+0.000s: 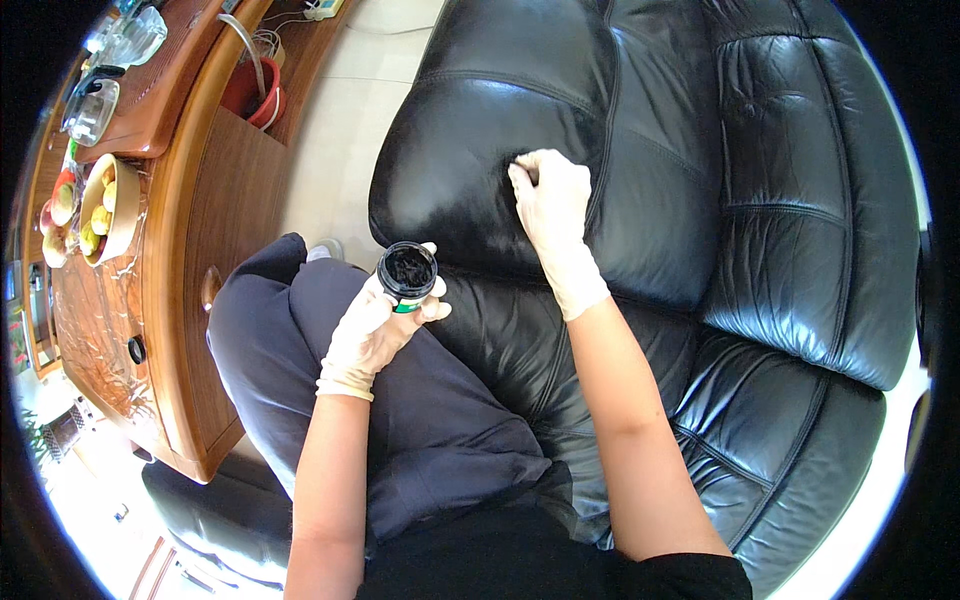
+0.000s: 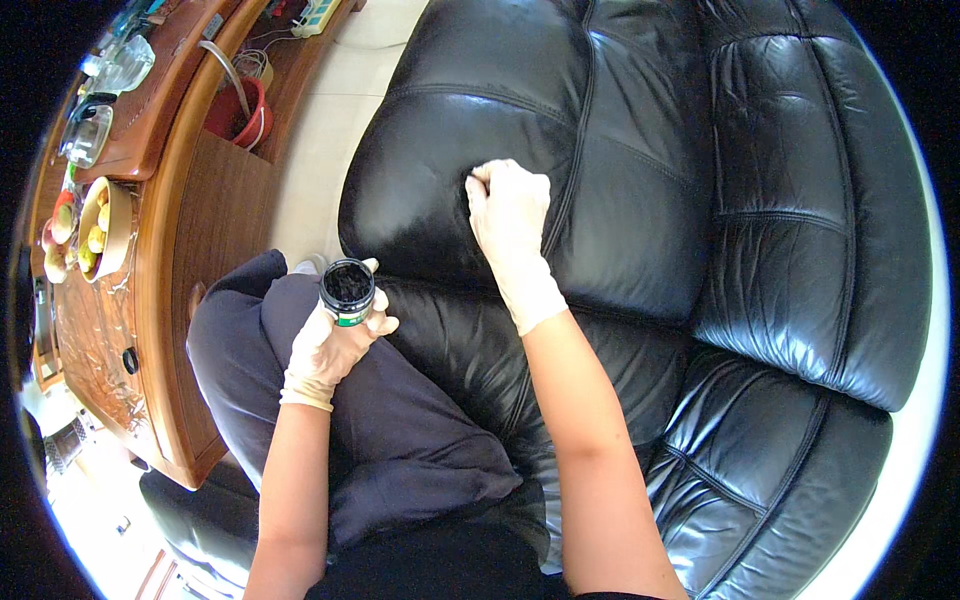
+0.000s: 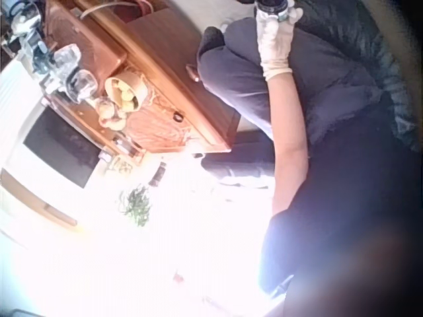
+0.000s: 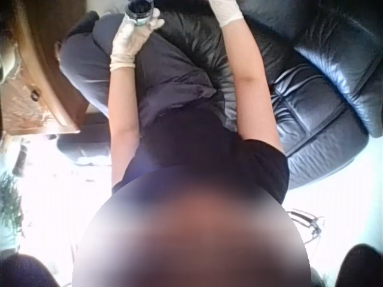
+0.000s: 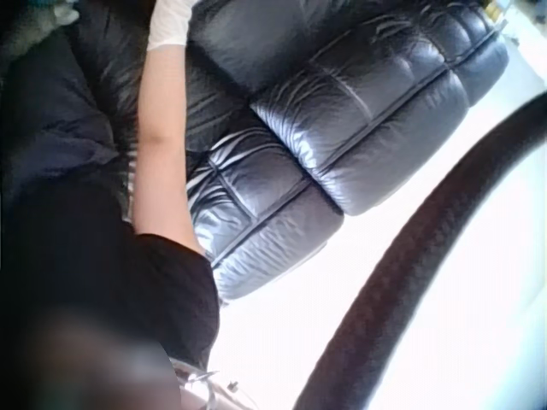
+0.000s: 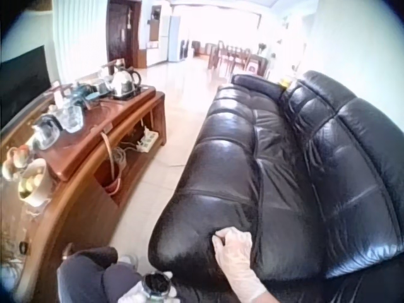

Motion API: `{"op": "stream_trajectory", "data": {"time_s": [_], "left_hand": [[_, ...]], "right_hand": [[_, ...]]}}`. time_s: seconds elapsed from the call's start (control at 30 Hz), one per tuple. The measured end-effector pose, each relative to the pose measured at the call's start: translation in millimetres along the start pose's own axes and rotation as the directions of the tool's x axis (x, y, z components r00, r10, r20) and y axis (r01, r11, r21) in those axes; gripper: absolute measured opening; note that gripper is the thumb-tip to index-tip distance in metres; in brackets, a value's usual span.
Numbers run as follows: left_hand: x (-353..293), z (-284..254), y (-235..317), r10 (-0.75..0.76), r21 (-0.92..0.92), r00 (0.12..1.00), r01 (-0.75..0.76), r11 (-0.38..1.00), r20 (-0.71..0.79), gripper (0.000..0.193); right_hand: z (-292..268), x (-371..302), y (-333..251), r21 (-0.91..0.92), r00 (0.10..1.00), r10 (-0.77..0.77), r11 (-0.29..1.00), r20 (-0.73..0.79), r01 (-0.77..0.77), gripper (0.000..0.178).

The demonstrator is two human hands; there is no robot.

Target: The person applies a dark cream from a small jar onto a black leather sofa using a sponge. They rub the cream into the leather surface across multiple cushions and sections of the sofa.

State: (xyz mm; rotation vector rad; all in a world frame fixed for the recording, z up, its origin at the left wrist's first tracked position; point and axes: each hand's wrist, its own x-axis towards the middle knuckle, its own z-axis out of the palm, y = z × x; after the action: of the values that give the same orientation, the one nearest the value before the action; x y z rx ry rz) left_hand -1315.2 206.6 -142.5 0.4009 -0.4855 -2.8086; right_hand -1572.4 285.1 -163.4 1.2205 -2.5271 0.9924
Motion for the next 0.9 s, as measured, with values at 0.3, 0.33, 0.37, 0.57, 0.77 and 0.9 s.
{"op": "stream_trajectory", "data": {"time_s": [0.3,0.33,0.37,0.57,0.77,0.9], "left_hand": [[1.0,-2.4,-0.1,0.008,0.017,1.000,-0.008,1.000,0.023,0.080],[0.4,-3.9,-1.0,0.006,0.041,0.999,-0.008,0.999,0.038,0.081],[-0.1,-4.1,0.6,0.011,0.071,0.999,-0.015,0.997,0.050,0.081],[1.3,-4.6,1.6,-0.008,0.061,0.999,0.005,0.998,0.048,0.081],[2.9,2.6,0.6,-0.018,0.118,1.000,0.014,0.993,0.026,0.078],[2.3,2.1,-1.8,0.020,0.180,1.000,-0.020,0.984,-0.002,0.067]], "right_hand": [[-1.2,9.2,1.9,-0.051,0.991,-0.103,0.993,0.083,0.108,0.014],[2.9,9.5,3.5,-0.069,0.992,-0.120,0.990,0.047,0.123,0.013],[6.5,7.2,2.4,-0.083,0.991,-0.128,0.988,0.035,0.130,0.013],[8.0,11.2,9.9,-0.082,0.986,-0.157,0.983,0.062,0.162,0.014],[-37.7,-12.9,-29.0,0.449,0.901,0.360,0.782,0.241,-0.432,0.014],[-67.4,-36.1,-72.0,0.601,0.810,0.306,0.550,0.500,-0.580,0.016]]}}
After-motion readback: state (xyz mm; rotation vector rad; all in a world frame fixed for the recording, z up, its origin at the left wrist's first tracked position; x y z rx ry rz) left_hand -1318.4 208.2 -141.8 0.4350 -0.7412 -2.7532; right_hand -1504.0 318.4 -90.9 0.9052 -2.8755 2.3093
